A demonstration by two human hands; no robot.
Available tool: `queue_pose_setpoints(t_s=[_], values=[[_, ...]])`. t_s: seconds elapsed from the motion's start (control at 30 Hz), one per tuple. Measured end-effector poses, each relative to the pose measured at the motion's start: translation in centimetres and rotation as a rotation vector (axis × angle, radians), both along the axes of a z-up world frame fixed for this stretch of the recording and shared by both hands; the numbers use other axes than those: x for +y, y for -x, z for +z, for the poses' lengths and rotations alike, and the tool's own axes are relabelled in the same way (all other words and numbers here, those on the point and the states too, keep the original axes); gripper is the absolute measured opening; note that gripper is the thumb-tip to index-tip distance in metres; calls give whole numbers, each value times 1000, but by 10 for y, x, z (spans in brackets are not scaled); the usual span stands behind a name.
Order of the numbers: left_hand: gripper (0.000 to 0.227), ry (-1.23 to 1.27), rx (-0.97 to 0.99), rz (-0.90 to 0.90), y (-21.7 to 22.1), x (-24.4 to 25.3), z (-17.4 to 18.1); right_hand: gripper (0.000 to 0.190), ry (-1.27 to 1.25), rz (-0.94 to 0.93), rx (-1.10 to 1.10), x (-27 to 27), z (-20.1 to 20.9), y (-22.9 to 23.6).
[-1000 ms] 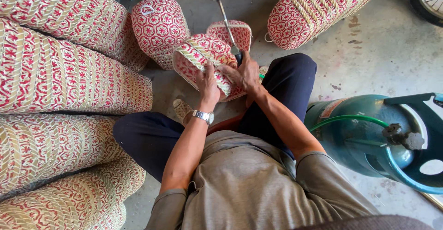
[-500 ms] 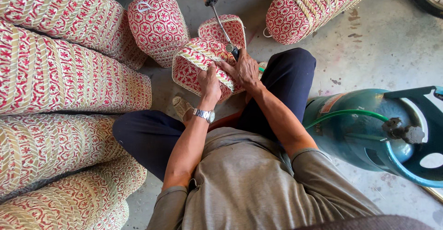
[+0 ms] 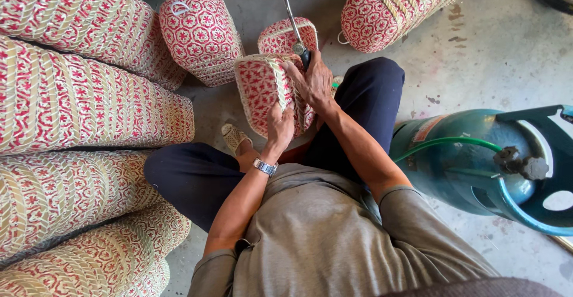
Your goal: The person uses a handheld blowtorch to apply heat to the edges of small woven baskets. They rotate each basket to treat all sides and then place it on the floor. The person repeats this process for multiple baskets.
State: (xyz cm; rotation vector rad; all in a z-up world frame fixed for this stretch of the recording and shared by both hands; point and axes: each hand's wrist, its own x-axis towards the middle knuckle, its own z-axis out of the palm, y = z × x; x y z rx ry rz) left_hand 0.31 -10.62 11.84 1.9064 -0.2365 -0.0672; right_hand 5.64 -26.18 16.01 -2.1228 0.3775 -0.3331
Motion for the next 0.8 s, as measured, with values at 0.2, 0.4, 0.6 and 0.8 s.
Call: queue_pose_setpoints(t_s=[0.2, 0.4, 0.6, 0.8], values=[[16, 31, -90, 60, 12, -15, 0, 70, 66, -55, 36, 2, -13, -5], [23, 303, 87, 122, 11, 4, 40, 56, -15, -136, 159, -32, -49, -23], [35, -33, 31, 44, -27, 77, 110, 42, -67, -92, -185, -63, -57, -14], [34, -76, -447, 180, -47, 158, 153, 40, -451, 282, 37, -70, -5, 10]])
